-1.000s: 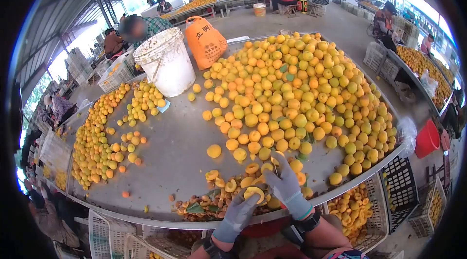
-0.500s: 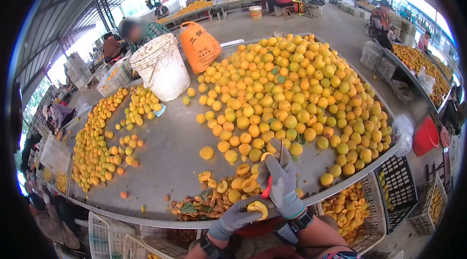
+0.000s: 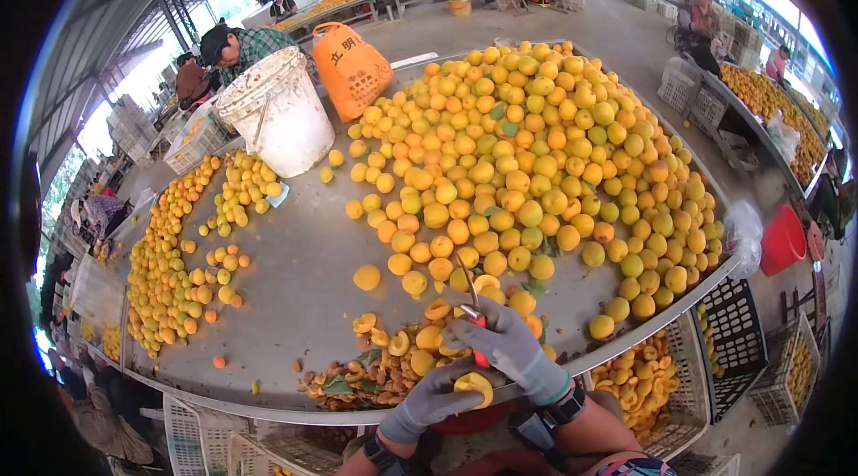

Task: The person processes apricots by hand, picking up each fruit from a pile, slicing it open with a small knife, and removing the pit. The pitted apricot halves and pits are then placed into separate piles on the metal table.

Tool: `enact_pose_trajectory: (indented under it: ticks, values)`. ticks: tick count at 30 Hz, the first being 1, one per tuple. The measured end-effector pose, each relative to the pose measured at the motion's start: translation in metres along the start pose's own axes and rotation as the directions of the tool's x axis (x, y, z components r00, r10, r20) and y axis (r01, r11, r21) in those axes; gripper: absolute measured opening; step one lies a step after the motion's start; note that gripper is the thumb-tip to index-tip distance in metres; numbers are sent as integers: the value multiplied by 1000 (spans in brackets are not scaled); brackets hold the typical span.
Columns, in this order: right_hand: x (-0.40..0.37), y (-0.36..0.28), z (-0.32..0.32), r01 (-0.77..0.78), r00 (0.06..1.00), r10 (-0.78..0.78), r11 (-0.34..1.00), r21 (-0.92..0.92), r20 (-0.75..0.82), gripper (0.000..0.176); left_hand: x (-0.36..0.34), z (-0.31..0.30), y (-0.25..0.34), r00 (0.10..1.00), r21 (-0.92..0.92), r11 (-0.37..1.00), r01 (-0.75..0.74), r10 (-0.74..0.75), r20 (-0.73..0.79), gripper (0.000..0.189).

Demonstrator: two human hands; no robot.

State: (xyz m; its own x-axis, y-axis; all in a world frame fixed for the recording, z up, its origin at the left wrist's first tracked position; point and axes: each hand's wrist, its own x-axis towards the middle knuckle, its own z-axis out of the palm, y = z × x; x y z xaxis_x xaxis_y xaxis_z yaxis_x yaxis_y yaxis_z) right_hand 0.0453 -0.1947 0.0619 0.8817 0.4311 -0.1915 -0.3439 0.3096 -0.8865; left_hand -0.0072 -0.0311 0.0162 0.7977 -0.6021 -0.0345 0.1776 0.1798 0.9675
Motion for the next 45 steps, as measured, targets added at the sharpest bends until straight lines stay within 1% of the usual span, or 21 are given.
enact_pose_trajectory:
  ticks: [4, 5, 6, 7, 8, 10, 12, 14, 15, 16, 18, 24, 26, 27, 29, 32, 36, 38, 39, 41, 45]
  values:
    - [1, 1, -3, -54, 998, 53, 998, 22, 35, 40, -4, -6, 0, 989, -78, 987, 139, -142, -31, 33]
    - [1, 1, -3, -105, 994, 106, 994, -42, 37, 36, -5, -8, -2, 982, -113, 977, 182, -186, -30, 33]
    - [1, 2, -5, -153, 987, 157, 982, -107, 37, 32, -4, -5, -1, 981, -118, 976, 185, -190, -27, 33]
    - [1, 3, -6, -157, 986, 162, 982, -107, 32, 32, -2, -2, 1, 994, -130, 987, 100, -105, -40, 34]
    - [2, 4, -7, -120, 991, 123, 991, -57, 52, 28, -1, 0, 3, 998, -139, 990, 14, -21, -55, 36]
    - [4, 9, -8, -94, 994, 94, 996, -2, 59, 24, -3, -3, 1, 991, -119, 993, 4, -20, -129, 37]
    - [5, 18, -6, 131, 986, -116, 983, 127, -117, 16, -9, 0, 1, 947, -171, 985, 12, -66, -315, 44]
    - [4, 7, 3, 260, 929, -210, 957, 132, -305, 14, -5, -5, -4, 938, -73, 994, -79, 49, -342, 41]
    - [5, 3, 4, 328, 923, -272, 925, 192, -271, 12, -1, -5, 1, 939, -205, 978, -49, -25, -342, 36]
    - [5, -1, 3, 396, 910, -342, 884, 249, -234, 11, 2, -6, 1, 935, -212, 976, -50, -30, -355, 36]
    - [7, -4, -3, 409, 906, -360, 881, 239, -223, 9, 6, -3, 5, 912, -254, 967, -22, -85, -402, 37]
    - [6, -2, 5, 504, 862, -474, 841, 196, -182, 9, 11, -1, 6, 915, -268, 959, 94, -189, -356, 38]
    - [6, 1, 8, 584, 811, -557, 780, 226, -177, 8, 13, 3, 5, 875, -235, 964, 122, -217, -433, 36]
    - [6, 1, 11, 577, 816, -550, 786, 221, -176, 8, 14, 4, 5, 874, -246, 962, 122, -222, -433, 36]
    - [4, 2, 16, 591, 806, -537, 753, 289, -248, 7, 17, 4, 5, 843, -119, 975, 186, -221, -491, 33]
    - [4, 13, 14, 570, 821, -515, 766, 297, -247, 5, 18, 5, 1, 843, -239, 966, 103, -212, -495, 31]
    - [4, 19, 24, 573, 816, -484, 745, 340, -316, 5, 17, 4, -6, 852, -189, 978, 89, -173, -493, 31]
    - [4, 21, 27, 579, 805, -523, 796, 177, -281, 34, 17, 5, -12, 849, -29, 999, 32, -43, -527, 33]
    - [4, 20, 30, 575, 808, -520, 799, 175, -279, 34, 17, 5, -15, 847, -34, 999, 31, -44, -530, 33]
    - [2, 17, 37, 552, 799, -545, 832, -47, -254, 35, 16, 5, -20, 844, -99, 994, -36, -23, -537, 37]
    - [7, 32, 26, 591, 783, -603, 798, -117, -152, 36, 18, 5, -29, 818, -63, 997, -49, 4, -575, 42]
